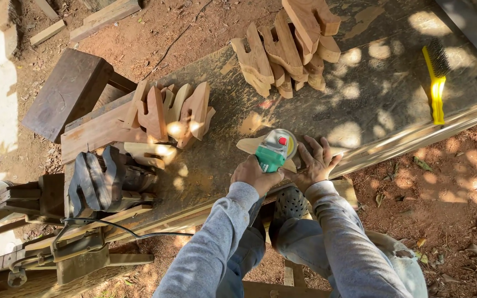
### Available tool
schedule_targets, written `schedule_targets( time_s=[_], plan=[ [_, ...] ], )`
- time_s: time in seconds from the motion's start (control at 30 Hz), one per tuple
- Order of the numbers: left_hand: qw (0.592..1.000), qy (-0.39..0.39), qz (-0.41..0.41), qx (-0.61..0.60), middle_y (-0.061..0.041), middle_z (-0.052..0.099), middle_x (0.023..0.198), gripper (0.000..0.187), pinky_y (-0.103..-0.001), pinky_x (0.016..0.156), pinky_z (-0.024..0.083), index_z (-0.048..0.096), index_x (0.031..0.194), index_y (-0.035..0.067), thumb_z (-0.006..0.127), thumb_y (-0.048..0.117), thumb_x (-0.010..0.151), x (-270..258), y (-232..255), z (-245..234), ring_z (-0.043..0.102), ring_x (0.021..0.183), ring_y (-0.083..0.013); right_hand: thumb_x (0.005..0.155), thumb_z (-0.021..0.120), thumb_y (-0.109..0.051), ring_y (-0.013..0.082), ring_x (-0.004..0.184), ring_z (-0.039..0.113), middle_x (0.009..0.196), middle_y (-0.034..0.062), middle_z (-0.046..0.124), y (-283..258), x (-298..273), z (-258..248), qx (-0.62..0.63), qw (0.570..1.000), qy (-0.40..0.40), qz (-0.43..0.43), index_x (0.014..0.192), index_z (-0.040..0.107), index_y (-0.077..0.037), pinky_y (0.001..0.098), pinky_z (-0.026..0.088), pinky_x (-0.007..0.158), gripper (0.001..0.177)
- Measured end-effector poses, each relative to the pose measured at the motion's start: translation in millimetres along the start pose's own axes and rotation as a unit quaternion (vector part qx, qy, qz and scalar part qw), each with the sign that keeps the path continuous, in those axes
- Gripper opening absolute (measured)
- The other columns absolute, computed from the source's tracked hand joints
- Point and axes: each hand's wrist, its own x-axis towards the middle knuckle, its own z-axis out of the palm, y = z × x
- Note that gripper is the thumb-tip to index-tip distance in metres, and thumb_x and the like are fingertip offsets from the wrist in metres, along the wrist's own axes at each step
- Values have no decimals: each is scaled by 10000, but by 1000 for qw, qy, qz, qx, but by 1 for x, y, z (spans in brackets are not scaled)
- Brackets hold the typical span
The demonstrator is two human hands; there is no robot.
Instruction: Sand wooden furniture components using an angle grinder with a sanding disc.
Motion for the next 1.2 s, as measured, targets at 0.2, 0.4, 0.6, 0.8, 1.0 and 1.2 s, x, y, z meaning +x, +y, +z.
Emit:
schedule_targets(
  time_s=[0.2,0.4,0.6,0.8,1.0,1.2],
  plan=[
    [1000,21,18,7,-269,683,1136,721,-536,962,523,591,1163,35,696,557,677,9,-5,16,643,1159,-458,409,694,-922,300,1566,94,1600,-87,332,13,4,9,-8,1000,11,-21,1471,459,-503,737,-46,1136,1166],
    [996,83,19,-38,-202,706,994,565,-524,828,527,586,1077,94,706,446,652,8,-18,-11,696,1029,-417,497,751,-803,288,1563,88,1587,-75,310,-11,3,-14,-46,998,-35,14,1480,482,-429,721,36,1156,1085],
    [999,21,18,-42,-191,663,951,618,-518,819,531,572,1131,34,724,433,685,-16,-28,-10,689,1007,-419,495,726,-810,285,1557,105,1588,-65,313,-4,1,-6,-61,998,-19,6,1492,465,-440,675,27,1158,1095],
    [1000,-7,24,10,-264,682,1080,694,-579,934,515,586,1172,37,707,477,650,-19,-33,10,646,1124,-498,312,658,-956,295,1560,109,1583,-66,359,13,2,11,-17,999,20,-21,1443,527,-424,704,-49,1157,1256],
    [998,-21,23,56,-219,701,1065,644,-558,926,534,569,1109,111,694,537,643,-14,-44,25,674,1101,-444,649,690,-770,266,1537,175,1552,-104,389,25,5,23,-26,996,72,-45,1420,530,-490,614,-53,1150,836],
    [999,-9,3,44,-268,694,1099,657,-570,974,512,581,1110,84,715,527,644,-10,-44,22,650,1134,-483,569,690,-816,276,1537,176,1547,-90,396,30,5,28,-22,997,66,-41,1415,533,-472,613,-44,1150,927]
  ],
)
